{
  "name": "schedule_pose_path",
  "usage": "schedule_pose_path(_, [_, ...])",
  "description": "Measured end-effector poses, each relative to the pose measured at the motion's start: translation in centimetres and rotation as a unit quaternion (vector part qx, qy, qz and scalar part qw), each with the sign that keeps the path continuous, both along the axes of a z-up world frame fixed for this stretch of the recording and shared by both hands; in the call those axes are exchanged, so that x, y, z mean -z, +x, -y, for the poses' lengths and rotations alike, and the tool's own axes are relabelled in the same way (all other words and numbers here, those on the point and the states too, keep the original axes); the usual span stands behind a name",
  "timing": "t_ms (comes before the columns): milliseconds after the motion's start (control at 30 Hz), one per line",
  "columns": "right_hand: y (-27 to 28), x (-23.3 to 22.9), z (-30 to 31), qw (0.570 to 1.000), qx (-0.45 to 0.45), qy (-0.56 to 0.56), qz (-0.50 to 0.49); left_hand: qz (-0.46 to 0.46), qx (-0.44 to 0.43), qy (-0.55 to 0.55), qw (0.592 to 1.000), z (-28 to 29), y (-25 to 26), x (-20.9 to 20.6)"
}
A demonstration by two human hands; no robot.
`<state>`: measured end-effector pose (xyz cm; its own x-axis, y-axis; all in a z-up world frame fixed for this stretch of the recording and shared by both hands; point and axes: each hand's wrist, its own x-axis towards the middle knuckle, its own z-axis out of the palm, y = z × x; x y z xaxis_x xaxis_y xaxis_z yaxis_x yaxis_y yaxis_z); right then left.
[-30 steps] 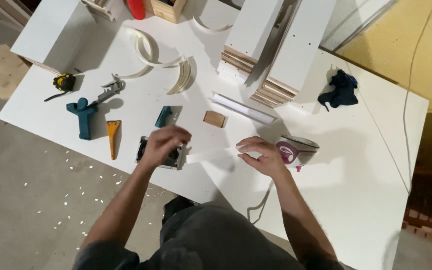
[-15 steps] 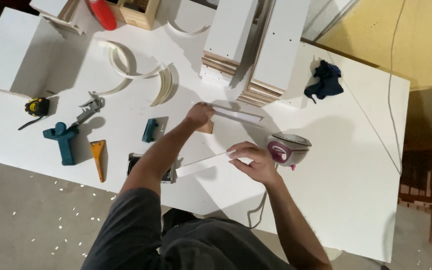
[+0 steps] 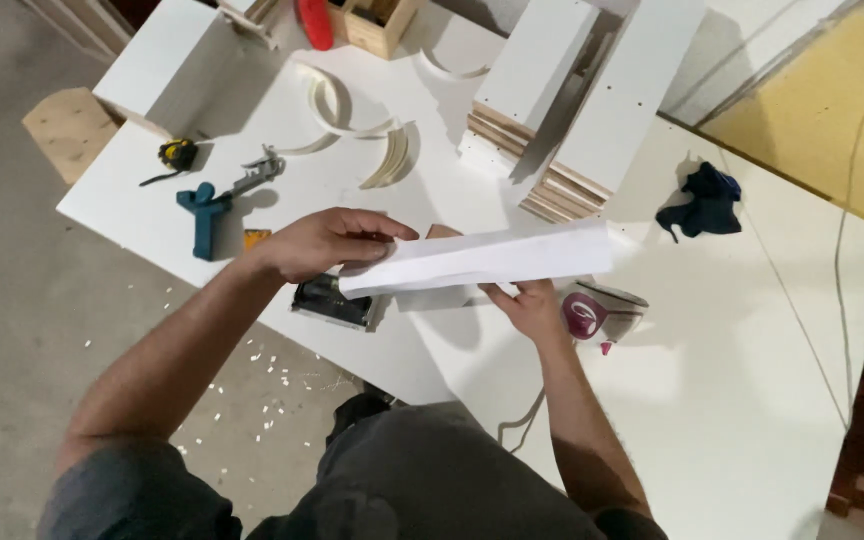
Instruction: The person applies white edge banding to a wooden board by placing the strip, ironing it with a clothes iron, and pressing it with a wooden block. They then use a hand saw and a scraper to trim the excess banding flush with the board's edge. The process is repeated on a second board.
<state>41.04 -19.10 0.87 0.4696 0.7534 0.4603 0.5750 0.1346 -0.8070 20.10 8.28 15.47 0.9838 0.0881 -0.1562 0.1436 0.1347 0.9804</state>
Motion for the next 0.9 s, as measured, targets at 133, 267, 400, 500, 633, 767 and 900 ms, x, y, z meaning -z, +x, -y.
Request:
schedule_pose_path(133, [0.7, 2.3, 0.5, 0.999, -0.012, -0.025, -0.030, -0.009, -0.031, 0.124, 0.992, 1.2, -2.2, 3.4])
schedule_pose_path(267, [0.4, 1.0, 0.2, 0.999, -0.012, -0.023, -0.028, -0.030, -0.067, 0.238, 0.969, 1.6, -2.2, 6.9])
schedule_pose_path(400, [1.0, 3.4, 0.2, 0.999, 0.001, -0.036, -0.021, 0.051, -0.064, 0.328, 0.941, 1.7, -2.3, 9.6])
schedule_pose_path(500, [-0.2, 0.8, 0.3, 0.996, 0.059, -0.062, 0.008, 0.121, -0.109, 0.441, 0.883, 3.1, -2.3, 9.1])
schedule_pose_path(633, [0.4, 4.1, 0.6, 0.998, 0.035, -0.037, -0.027, 0.217, -0.172, 0.567, 0.776, 3.2, -1.7, 11.4])
schedule_pose_path(767, [0.7, 4.2, 0.2, 0.998, 0.045, -0.036, 0.011, 0.278, -0.125, 0.517, 0.800, 4.7, -1.8, 9.3])
schedule_pose_path(900, [-0.3, 0.6, -0.1, 0.997, -0.008, -0.009, -0.077, 0.283, -0.131, 0.526, 0.791, 4.8, -1.4, 9.8])
